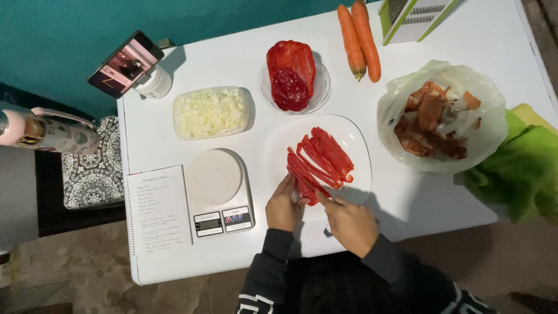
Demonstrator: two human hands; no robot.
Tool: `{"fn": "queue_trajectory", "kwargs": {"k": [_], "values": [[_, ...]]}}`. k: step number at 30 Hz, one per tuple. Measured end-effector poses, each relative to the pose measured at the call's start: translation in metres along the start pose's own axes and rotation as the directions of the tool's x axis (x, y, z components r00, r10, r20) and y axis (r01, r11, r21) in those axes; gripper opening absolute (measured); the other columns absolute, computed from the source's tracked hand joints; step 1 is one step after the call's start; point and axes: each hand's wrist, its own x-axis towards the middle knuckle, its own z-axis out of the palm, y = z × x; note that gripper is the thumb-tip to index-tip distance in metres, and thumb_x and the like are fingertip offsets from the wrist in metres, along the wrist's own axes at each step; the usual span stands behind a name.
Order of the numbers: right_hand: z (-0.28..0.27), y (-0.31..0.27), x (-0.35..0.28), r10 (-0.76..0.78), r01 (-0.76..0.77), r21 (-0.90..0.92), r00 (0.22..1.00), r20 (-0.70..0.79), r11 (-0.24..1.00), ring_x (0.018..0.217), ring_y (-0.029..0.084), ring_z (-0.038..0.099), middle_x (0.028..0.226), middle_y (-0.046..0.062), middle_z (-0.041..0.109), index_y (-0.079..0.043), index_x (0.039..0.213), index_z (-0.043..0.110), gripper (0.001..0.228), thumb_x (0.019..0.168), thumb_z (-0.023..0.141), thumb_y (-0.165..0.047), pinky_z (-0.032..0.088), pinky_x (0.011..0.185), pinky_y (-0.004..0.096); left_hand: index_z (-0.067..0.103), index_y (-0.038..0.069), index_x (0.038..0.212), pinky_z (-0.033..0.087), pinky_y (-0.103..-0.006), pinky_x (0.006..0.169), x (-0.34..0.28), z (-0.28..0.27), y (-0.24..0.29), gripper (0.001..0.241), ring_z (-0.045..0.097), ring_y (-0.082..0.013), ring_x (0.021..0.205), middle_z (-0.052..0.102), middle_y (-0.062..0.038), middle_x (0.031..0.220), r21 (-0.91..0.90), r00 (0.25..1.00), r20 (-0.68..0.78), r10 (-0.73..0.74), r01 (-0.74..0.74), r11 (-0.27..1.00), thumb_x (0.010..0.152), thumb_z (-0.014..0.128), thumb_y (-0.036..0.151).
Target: Chopping red bell peppers on a white plate in a food preparation area.
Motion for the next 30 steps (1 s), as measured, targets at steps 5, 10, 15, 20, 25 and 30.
{"fn": "queue_trajectory", "kwargs": {"k": [5, 10, 15, 20, 25, 30], "values": [[0.032, 0.002, 0.025, -0.127, 0.124, -0.042, 0.988, -0.086, 0.991, 0.064, 0.036, 0.071, 0.099, 0.013, 0.073, -0.016, 0.138, 0.064, 0.051, 0.087, 0.063, -0.013, 0.059, 0.057, 0.047, 0.068, 0.006, 0.133, 0.06, -0.0352, 0.08, -0.002, -0.005, 0.005, 0.07, 0.073, -0.0277, 0.101, 0.065, -0.007, 0.139, -0.002, 0.999, -0.038, 0.017, -0.017, 1.0, 0.068, 0.09, 0.019], [0.048, 0.004, 0.037, -0.163, 0.158, -0.053, 0.982, -0.097, 0.986, 0.062, 0.036, 0.07, 0.095, 0.015, 0.07, -0.014, 0.141, 0.062, 0.055, 0.086, 0.062, -0.011, 0.06, 0.058, 0.046, 0.067, 0.005, 0.133, 0.06, -0.0363, 0.079, -0.002, -0.001, 0.001, 0.07, 0.073, -0.0289, 0.101, 0.066, -0.007, 0.139, 0.002, 0.996, -0.064, 0.06, -0.06, 0.998, 0.068, 0.089, 0.021], [0.058, 0.009, 0.042, -0.228, 0.233, -0.004, 0.95, -0.214, 0.973, 0.067, 0.034, 0.071, 0.098, 0.015, 0.072, -0.012, 0.14, 0.062, 0.053, 0.087, 0.064, -0.012, 0.059, 0.058, 0.044, 0.067, 0.005, 0.133, 0.061, -0.0361, 0.079, -0.002, -0.002, 0.004, 0.066, 0.074, -0.0273, 0.1, 0.065, -0.008, 0.141, 0.057, 0.997, -0.048, 0.062, -0.059, 0.997, 0.07, 0.084, 0.015], [0.042, 0.021, 0.004, -0.168, 0.161, -0.074, 0.981, -0.096, 0.984, 0.062, 0.036, 0.071, 0.102, 0.016, 0.073, -0.015, 0.142, 0.06, 0.06, 0.082, 0.063, -0.01, 0.059, 0.057, 0.046, 0.066, 0.003, 0.132, 0.06, -0.0363, 0.079, 0.0, 0.0, 0.005, 0.069, 0.073, -0.0274, 0.102, 0.064, -0.008, 0.141, 0.071, 0.999, -0.03, 0.045, -0.043, 0.997, 0.067, 0.087, 0.016], [0.026, 0.023, -0.021, -0.055, 0.055, -0.066, 0.998, -0.003, 0.996, 0.06, 0.037, 0.071, 0.099, 0.013, 0.075, -0.019, 0.141, 0.06, 0.056, 0.085, 0.061, -0.011, 0.059, 0.057, 0.047, 0.065, 0.002, 0.132, 0.06, -0.0355, 0.079, -0.002, -0.003, 0.009, 0.075, 0.074, -0.0254, 0.101, 0.063, -0.008, 0.142, 0.066, 1.0, 0.012, -0.023, 0.022, 0.998, 0.065, 0.091, 0.021], [0.015, 0.031, -0.036, 0.031, -0.018, -0.079, 0.987, 0.159, 0.997, 0.066, 0.033, 0.074, 0.096, 0.013, 0.074, -0.019, 0.144, 0.058, 0.059, 0.086, 0.061, -0.009, 0.061, 0.063, 0.044, 0.064, 0.001, 0.133, 0.061, -0.0354, 0.078, -0.001, -0.003, 0.01, 0.076, 0.073, -0.0254, 0.102, 0.062, -0.008, 0.143, 0.086, 1.0, 0.009, 0.006, -0.006, 0.996, 0.065, 0.091, 0.021]]}}
